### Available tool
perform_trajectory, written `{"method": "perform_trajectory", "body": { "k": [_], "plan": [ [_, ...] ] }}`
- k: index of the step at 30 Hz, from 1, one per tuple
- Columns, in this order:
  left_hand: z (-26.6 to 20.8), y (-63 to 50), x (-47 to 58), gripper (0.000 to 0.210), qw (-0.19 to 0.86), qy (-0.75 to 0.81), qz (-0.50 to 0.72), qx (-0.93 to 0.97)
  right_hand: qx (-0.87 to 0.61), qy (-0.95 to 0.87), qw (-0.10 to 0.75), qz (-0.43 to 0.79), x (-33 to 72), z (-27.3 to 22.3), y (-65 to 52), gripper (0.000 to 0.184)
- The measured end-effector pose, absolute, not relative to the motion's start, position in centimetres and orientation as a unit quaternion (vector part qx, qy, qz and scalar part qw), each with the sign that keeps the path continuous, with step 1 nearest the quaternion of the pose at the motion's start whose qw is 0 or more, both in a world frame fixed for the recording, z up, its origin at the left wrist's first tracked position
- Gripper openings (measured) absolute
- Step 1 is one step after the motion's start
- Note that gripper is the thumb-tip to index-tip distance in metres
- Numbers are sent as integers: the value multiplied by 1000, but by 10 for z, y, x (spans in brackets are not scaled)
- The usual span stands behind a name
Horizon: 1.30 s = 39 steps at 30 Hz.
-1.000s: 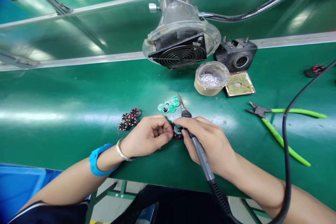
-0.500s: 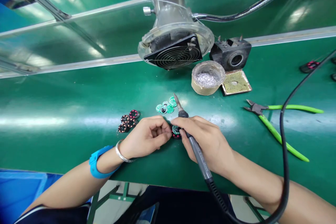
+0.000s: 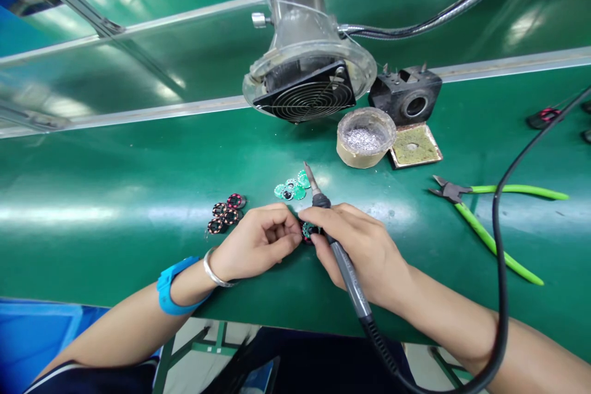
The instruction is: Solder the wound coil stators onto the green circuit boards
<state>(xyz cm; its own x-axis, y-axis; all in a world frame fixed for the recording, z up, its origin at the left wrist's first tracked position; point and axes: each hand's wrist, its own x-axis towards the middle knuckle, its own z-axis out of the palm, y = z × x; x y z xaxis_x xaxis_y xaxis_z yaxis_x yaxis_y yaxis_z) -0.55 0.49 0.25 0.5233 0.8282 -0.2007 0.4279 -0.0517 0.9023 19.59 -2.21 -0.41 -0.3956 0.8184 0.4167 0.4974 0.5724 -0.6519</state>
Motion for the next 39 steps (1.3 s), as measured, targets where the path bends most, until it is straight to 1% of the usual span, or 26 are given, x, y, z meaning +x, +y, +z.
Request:
{"method": "perform_trajectory", "body": {
  "k": [6, 10, 13, 17, 23, 27, 30, 32, 35, 37, 39],
  "plan": [
    [1, 4, -7, 5, 525, 428, 224, 701, -395, -817, 362, 214, 197, -4, -22, 37],
    [-1, 3, -6, 2, 517, 429, 236, 702, -396, -823, 360, 190, 199, -3, -23, 37],
    [-2, 3, -6, 7, 496, 425, 244, 717, -391, -827, 357, 188, 200, -3, -24, 39],
    [-2, 3, -6, 5, 493, 409, 250, 726, -384, -828, 355, 203, 198, -4, -23, 41],
    [-4, 1, -5, 10, 493, 426, 256, 714, -406, -814, 366, 200, 203, 1, -23, 37],
    [-7, 1, -3, 14, 465, 398, 289, 736, -424, -802, 367, 206, 208, 4, -25, 35],
    [-5, 0, 0, 10, 435, 390, 311, 750, -426, -800, 366, 212, 207, 4, -26, 34],
    [-3, -1, 3, 5, 428, 411, 300, 747, -422, -800, 368, 215, 205, 2, -27, 34],
    [-1, -2, 6, 4, 470, 461, 269, 703, -408, -803, 377, 217, 201, -1, -28, 37],
    [-2, -1, 7, 6, 531, 483, 251, 649, -410, -801, 377, 218, 199, -2, -29, 37],
    [-4, 2, 5, 13, 595, 485, 228, 598, -423, -798, 368, 222, 197, -3, -29, 37]
  ]
}}
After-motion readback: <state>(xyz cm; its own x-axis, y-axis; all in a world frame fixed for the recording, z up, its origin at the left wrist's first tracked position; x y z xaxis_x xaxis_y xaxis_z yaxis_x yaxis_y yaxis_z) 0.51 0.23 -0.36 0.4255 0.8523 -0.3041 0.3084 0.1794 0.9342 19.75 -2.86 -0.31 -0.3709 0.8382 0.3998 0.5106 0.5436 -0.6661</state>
